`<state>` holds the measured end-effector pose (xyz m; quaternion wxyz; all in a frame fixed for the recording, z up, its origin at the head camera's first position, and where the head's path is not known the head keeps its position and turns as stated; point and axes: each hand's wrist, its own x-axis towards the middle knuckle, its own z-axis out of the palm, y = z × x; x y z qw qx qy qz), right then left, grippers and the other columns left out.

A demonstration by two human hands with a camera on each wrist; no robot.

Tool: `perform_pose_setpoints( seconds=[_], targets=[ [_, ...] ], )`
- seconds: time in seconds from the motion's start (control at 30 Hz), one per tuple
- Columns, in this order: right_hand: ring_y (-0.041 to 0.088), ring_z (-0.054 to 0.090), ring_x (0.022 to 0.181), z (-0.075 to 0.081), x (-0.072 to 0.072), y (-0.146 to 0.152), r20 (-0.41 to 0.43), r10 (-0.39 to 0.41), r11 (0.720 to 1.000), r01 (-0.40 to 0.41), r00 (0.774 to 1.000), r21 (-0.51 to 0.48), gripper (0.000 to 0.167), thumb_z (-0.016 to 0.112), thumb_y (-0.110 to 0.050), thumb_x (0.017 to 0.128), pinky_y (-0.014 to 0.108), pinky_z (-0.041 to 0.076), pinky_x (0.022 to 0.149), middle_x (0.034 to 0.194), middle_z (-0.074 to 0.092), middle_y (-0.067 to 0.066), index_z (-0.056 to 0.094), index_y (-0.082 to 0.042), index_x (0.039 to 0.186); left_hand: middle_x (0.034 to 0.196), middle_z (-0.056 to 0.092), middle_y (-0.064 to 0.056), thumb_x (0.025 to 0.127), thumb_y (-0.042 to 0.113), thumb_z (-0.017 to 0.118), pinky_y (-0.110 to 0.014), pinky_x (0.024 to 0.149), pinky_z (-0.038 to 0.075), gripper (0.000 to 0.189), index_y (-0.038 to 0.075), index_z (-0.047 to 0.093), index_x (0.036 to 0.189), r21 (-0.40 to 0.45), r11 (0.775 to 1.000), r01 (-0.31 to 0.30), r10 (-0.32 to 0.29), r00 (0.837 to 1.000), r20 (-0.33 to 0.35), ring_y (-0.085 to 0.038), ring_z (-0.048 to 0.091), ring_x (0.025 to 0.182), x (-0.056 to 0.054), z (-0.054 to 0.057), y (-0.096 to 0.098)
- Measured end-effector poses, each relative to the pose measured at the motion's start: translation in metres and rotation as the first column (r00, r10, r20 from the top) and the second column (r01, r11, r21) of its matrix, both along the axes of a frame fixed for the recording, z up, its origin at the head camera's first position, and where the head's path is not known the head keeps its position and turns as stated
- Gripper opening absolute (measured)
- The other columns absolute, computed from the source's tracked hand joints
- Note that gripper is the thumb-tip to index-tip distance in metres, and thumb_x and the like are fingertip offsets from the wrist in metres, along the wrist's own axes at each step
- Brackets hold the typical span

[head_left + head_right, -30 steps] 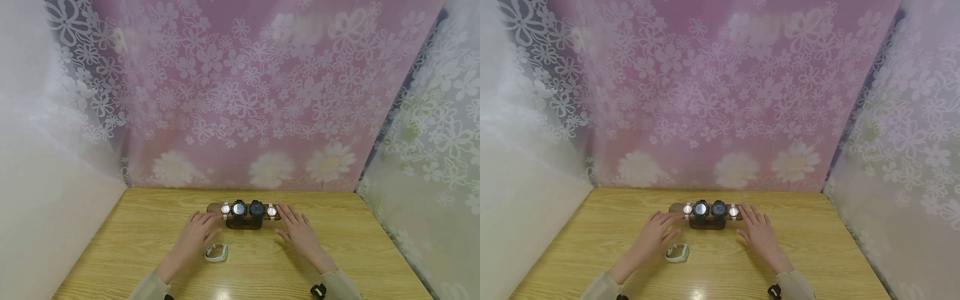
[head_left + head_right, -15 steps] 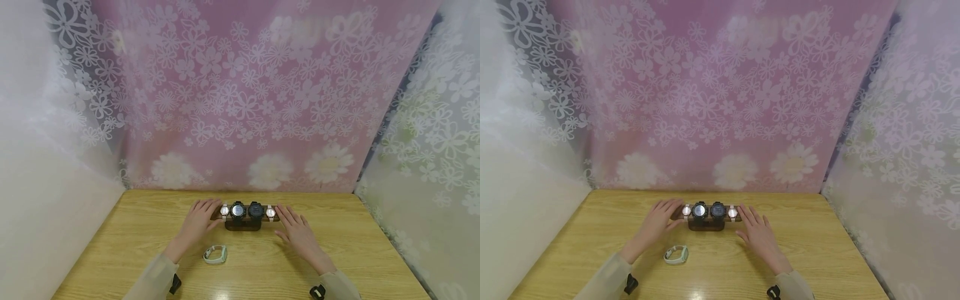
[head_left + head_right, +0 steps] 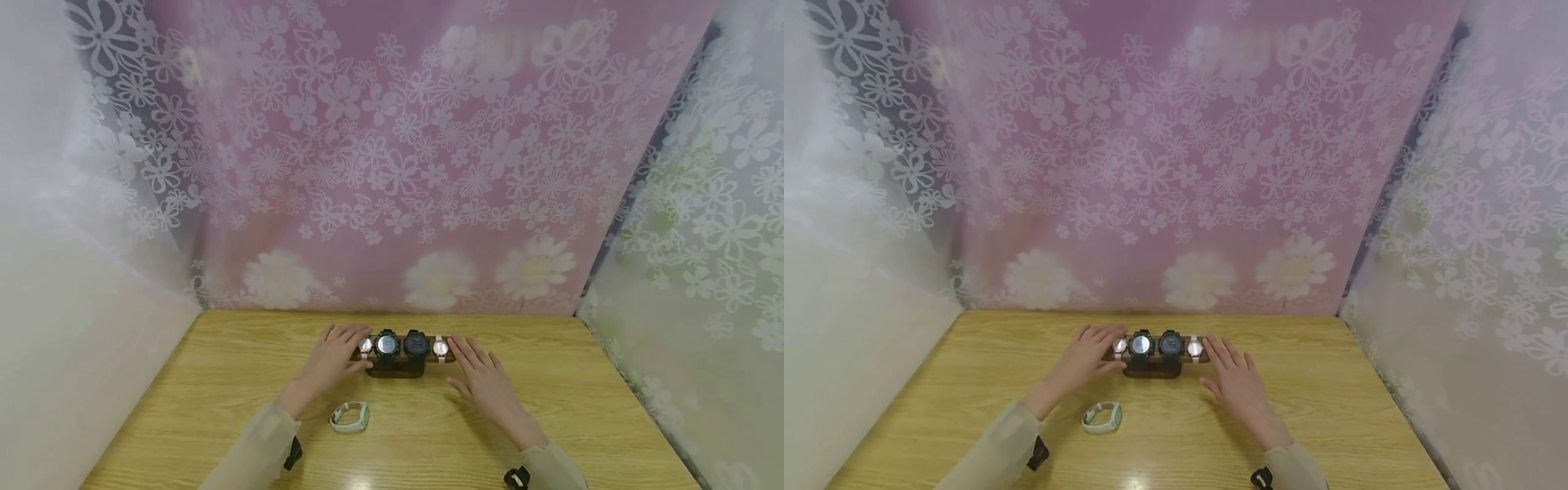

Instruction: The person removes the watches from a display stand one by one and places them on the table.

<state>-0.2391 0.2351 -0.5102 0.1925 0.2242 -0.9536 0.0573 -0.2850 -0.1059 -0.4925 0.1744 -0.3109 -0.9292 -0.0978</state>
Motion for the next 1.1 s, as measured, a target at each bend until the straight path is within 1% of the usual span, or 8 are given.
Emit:
perform_pose_setpoints(
  seconds=[0.13, 0.3, 0.53, 0.63, 0.8, 0.93, 1.1],
  targets=[
    [0.036, 0.038, 0.146, -0.0007, -0.0007, 0.0000, -0.010, 0.004, 1.000, -0.004, 1.000, -0.009, 0.078, 0.073, -0.036, 0.093, 0.068, 0.039, 0.106, 0.164, 0.033, 0.008, 0.039, -0.009, 0.157, 0.147, 0.056, -0.008, 0.093, 0.051, 0.067, -0.061, 0.116, 0.032, 0.070, 0.012, 0.051, 0.149, 0.007, 1.000, -0.003, 0.003, 1.000, 0.000, -0.032, 0.052, 0.134, -0.0021, -0.0027, 0.0007],
    [0.034, 0.035, 0.148, -0.0003, -0.0012, 0.0004, 0.002, -0.004, 1.000, 0.004, 1.000, -0.013, 0.078, 0.073, -0.036, 0.094, 0.068, 0.037, 0.109, 0.165, 0.030, 0.006, 0.037, -0.010, 0.158, 0.141, 0.060, -0.010, 0.093, 0.050, 0.067, -0.060, 0.116, 0.032, 0.068, 0.014, 0.051, 0.149, 0.019, 1.000, -0.019, 0.019, 1.000, -0.002, -0.032, 0.055, 0.130, -0.0044, -0.0049, 0.0014],
    [0.035, 0.038, 0.146, -0.0003, -0.0002, 0.0000, -0.012, -0.002, 1.000, 0.002, 1.000, -0.002, 0.078, 0.074, -0.035, 0.093, 0.068, 0.040, 0.106, 0.164, 0.033, 0.008, 0.038, -0.009, 0.157, 0.137, 0.063, -0.009, 0.090, 0.048, 0.072, -0.063, 0.115, 0.032, 0.066, 0.013, 0.056, 0.144, 0.056, 0.998, -0.001, 0.001, 1.000, -0.006, -0.031, 0.058, 0.126, -0.0074, -0.0060, 0.0003],
    [0.036, 0.039, 0.145, -0.0001, 0.0006, -0.0007, -0.010, 0.001, 1.000, -0.001, 1.000, -0.007, 0.078, 0.074, -0.035, 0.092, 0.068, 0.041, 0.105, 0.163, 0.034, 0.008, 0.039, -0.008, 0.157, 0.136, 0.064, -0.006, 0.089, 0.049, 0.072, -0.062, 0.115, 0.032, 0.065, 0.015, 0.058, 0.142, 0.049, 0.999, -0.009, 0.010, 1.000, -0.010, -0.029, 0.059, 0.125, -0.0086, -0.0074, -0.0003],
    [0.036, 0.040, 0.145, 0.0003, 0.0010, -0.0009, -0.020, 0.004, 1.000, -0.005, 1.000, -0.016, 0.078, 0.075, -0.034, 0.092, 0.068, 0.041, 0.104, 0.163, 0.035, 0.008, 0.040, -0.008, 0.156, 0.133, 0.065, -0.004, 0.087, 0.051, 0.073, -0.063, 0.114, 0.033, 0.065, 0.017, 0.059, 0.140, 0.051, 0.999, -0.016, 0.017, 1.000, -0.017, -0.027, 0.060, 0.122, -0.0087, -0.0065, -0.0011],
    [0.037, 0.041, 0.144, -0.0007, 0.0003, -0.0008, -0.033, 0.006, 1.000, -0.007, 0.999, -0.018, 0.077, 0.076, -0.034, 0.091, 0.068, 0.041, 0.104, 0.161, 0.038, 0.009, 0.041, -0.008, 0.155, 0.132, 0.066, -0.004, 0.087, 0.051, 0.073, -0.063, 0.113, 0.033, 0.065, 0.017, 0.059, 0.140, 0.056, 0.998, -0.013, 0.014, 1.000, -0.023, -0.027, 0.061, 0.121, -0.0080, -0.0058, -0.0019],
    [0.036, 0.041, 0.144, -0.0017, -0.0005, -0.0005, -0.038, 0.000, 1.000, 0.000, 0.999, -0.007, 0.078, 0.075, -0.036, 0.092, 0.068, 0.041, 0.104, 0.161, 0.039, 0.009, 0.041, -0.009, 0.156, 0.132, 0.066, -0.004, 0.088, 0.050, 0.073, -0.063, 0.113, 0.035, 0.064, 0.018, 0.058, 0.141, 0.042, 0.999, -0.008, 0.009, 0.999, -0.031, -0.027, 0.062, 0.119, -0.0084, -0.0066, -0.0036]
  ],
)
